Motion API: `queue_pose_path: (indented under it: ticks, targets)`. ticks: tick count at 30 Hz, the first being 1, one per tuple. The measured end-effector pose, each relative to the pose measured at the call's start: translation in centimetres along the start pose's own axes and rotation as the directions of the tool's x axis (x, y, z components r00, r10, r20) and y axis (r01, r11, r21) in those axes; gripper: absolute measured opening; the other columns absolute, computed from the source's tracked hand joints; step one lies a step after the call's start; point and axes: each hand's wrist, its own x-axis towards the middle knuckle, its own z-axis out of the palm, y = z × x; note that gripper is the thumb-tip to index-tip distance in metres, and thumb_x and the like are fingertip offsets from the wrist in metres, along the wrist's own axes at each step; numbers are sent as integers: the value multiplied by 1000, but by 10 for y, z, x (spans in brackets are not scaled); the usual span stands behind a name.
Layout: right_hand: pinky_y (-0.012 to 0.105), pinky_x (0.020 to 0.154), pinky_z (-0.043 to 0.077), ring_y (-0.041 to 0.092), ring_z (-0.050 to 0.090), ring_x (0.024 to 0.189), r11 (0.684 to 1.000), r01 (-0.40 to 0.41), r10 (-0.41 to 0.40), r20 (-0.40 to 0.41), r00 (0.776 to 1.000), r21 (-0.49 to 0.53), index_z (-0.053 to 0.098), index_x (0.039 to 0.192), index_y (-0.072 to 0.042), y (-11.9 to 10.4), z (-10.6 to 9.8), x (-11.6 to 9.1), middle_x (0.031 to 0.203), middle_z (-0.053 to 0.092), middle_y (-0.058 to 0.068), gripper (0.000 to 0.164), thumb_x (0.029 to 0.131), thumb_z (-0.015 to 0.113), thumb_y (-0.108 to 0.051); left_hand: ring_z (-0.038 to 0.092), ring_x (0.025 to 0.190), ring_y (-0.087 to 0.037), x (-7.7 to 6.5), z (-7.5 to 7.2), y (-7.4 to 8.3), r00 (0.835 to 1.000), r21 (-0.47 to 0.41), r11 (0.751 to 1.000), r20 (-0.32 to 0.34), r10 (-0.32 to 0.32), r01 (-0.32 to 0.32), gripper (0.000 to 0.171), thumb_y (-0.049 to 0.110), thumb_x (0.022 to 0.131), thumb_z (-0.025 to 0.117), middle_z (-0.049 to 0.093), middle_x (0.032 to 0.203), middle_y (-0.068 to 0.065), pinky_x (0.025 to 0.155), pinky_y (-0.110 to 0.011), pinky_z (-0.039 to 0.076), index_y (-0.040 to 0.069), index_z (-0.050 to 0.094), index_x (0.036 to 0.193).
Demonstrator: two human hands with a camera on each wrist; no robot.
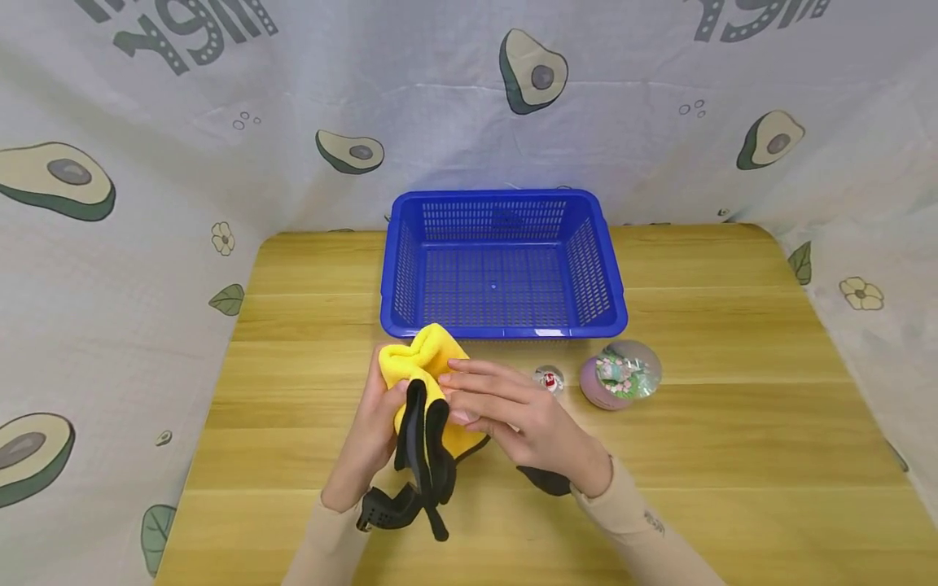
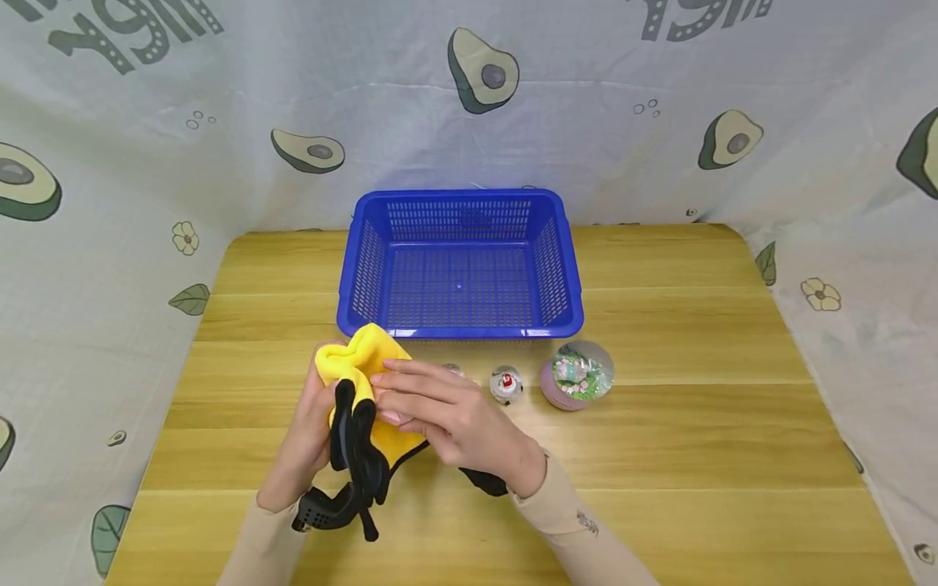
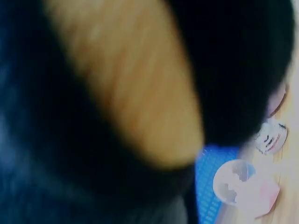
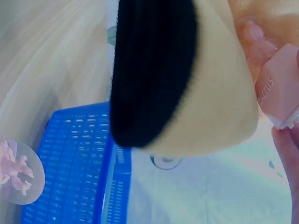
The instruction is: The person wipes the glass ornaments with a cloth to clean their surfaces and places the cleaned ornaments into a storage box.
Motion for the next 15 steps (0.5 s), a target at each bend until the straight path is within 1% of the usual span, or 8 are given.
queue_pose_path:
  ticks: [3, 5, 7, 11, 13, 15]
  targets:
    - [42, 93, 47, 35, 58, 109, 1000, -31, 31, -31, 999, 6, 63, 113, 6, 0, -1, 1, 116, 61, 22, 26, 93, 61, -9, 53, 89, -13, -1, -2, 0, 997, 34, 998, 58, 48, -50, 31, 17, 94, 51, 40, 108, -13, 76, -22, 51, 8, 33, 118]
    - [40, 92, 48, 34, 58, 107, 998, -59, 60, -64, 996, 17, 62, 114, 6, 1, -1, 1, 115, 61, 23, 30, 90, 65, -12, 52, 92, -14, -2, -2, 0, 992, 75, 993, 91, 90, -97, 38, 25, 96, 55, 40, 111, -14, 78, -22, 50, 5, 33, 119]
    - [39, 92, 48, 34, 59, 106, 995, -93, 97, -104, 990, 34, 62, 114, 6, 1, 0, 0, 114, 61, 22, 34, 88, 68, -14, 51, 97, -15, -2, -2, 1, 984, 123, 981, 118, 135, -150, 47, 31, 96, 57, 41, 115, -14, 81, -23, 49, 0, 32, 120]
    - [36, 91, 48, 31, 60, 106, 977, -190, 205, -168, 964, 99, 63, 114, 6, 1, 1, -3, 112, 63, 22, 39, 85, 71, -19, 48, 107, -20, -5, 0, 3, 965, 213, 946, 148, 216, -245, 58, 35, 94, 59, 42, 126, -13, 88, -25, 46, -5, 31, 125]
    - [35, 92, 48, 30, 61, 106, 960, -243, 266, -181, 947, 142, 64, 113, 5, 0, 1, -4, 111, 63, 21, 40, 84, 71, -22, 47, 111, -22, -6, 1, 5, 958, 250, 928, 152, 243, -275, 61, 37, 93, 61, 42, 129, -11, 91, -26, 45, -5, 31, 125]
    - [36, 92, 48, 29, 61, 106, 935, -291, 327, -178, 928, 202, 64, 114, 5, -1, 1, -5, 111, 64, 21, 42, 83, 72, -22, 44, 116, -25, -7, 1, 6, 951, 281, 911, 152, 268, -302, 62, 37, 91, 63, 42, 132, -11, 94, -27, 43, -5, 33, 124]
